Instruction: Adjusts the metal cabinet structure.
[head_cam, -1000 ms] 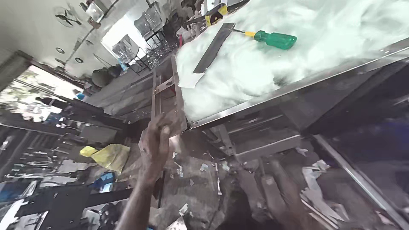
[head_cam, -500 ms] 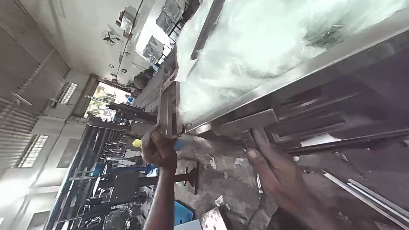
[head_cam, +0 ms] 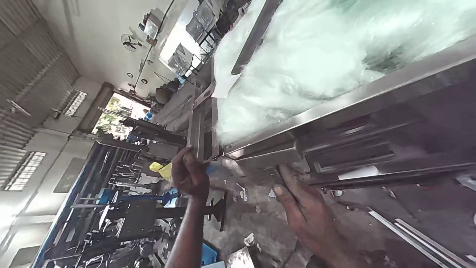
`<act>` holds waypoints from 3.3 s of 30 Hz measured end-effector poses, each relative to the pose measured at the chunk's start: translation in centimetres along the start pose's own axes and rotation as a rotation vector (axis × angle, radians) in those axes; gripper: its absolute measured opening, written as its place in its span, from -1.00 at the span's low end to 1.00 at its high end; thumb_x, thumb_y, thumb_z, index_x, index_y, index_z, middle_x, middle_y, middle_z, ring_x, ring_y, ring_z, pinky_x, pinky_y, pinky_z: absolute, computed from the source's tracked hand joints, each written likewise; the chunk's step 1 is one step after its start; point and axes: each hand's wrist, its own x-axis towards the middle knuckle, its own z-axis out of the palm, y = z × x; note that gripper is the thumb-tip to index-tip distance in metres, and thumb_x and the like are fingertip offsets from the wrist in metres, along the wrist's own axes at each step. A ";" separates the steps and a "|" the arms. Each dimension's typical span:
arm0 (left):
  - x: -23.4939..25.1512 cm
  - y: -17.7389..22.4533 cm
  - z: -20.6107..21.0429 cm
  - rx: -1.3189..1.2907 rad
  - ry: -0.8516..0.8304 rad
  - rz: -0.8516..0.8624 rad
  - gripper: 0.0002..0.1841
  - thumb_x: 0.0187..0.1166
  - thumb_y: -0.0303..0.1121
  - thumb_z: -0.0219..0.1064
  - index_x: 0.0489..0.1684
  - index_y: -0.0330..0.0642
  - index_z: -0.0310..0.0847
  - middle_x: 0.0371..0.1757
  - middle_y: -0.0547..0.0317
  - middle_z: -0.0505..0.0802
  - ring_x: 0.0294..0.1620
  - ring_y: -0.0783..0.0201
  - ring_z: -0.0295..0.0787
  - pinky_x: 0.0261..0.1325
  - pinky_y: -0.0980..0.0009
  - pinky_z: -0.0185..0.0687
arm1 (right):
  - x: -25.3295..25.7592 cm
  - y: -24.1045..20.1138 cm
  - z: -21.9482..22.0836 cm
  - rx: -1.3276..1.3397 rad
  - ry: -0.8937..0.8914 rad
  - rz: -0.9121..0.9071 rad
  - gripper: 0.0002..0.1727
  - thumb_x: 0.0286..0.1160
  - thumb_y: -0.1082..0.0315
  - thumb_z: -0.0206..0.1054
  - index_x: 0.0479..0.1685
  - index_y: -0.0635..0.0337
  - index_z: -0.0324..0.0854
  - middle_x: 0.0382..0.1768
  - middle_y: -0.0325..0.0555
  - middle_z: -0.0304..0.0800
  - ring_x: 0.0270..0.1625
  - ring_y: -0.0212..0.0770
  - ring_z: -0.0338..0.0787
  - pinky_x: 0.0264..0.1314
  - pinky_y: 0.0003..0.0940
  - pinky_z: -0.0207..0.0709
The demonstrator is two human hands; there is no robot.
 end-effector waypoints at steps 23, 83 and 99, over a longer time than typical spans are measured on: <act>-0.1 -0.1 0.1 -0.073 0.038 -0.004 -0.73 0.81 -0.24 0.17 0.09 -0.22 0.70 -0.29 0.51 0.81 -0.37 0.65 0.71 -0.23 0.62 0.73 | -1.3 0.5 0.7 -0.039 0.172 -0.023 -0.38 0.86 0.06 0.07 0.69 0.36 0.35 0.44 -0.10 0.72 0.34 -0.69 0.67 0.46 -0.65 0.53; -0.8 -1.1 -0.4 -0.104 0.011 0.011 -0.50 0.80 0.10 0.07 0.13 -0.13 0.74 -0.23 0.42 0.81 -0.34 0.65 0.65 -0.19 0.63 0.64 | -3.2 -3.5 -4.3 -0.360 0.107 -0.141 -0.49 0.87 -0.01 -0.01 0.45 0.12 0.60 -0.14 -0.21 0.85 -0.13 -0.58 0.78 0.00 -0.58 0.69; -0.1 -1.9 -1.8 -0.496 -0.026 -0.111 -0.53 0.74 0.08 0.13 0.30 -0.08 0.63 -0.05 0.20 0.93 -0.06 0.25 0.88 0.13 0.12 0.81 | 20.7 -19.7 -10.0 -1.532 0.040 -0.025 -0.51 0.69 -0.10 0.22 0.53 -0.25 0.57 -0.06 0.36 0.81 -0.12 0.59 0.75 -0.26 0.65 0.39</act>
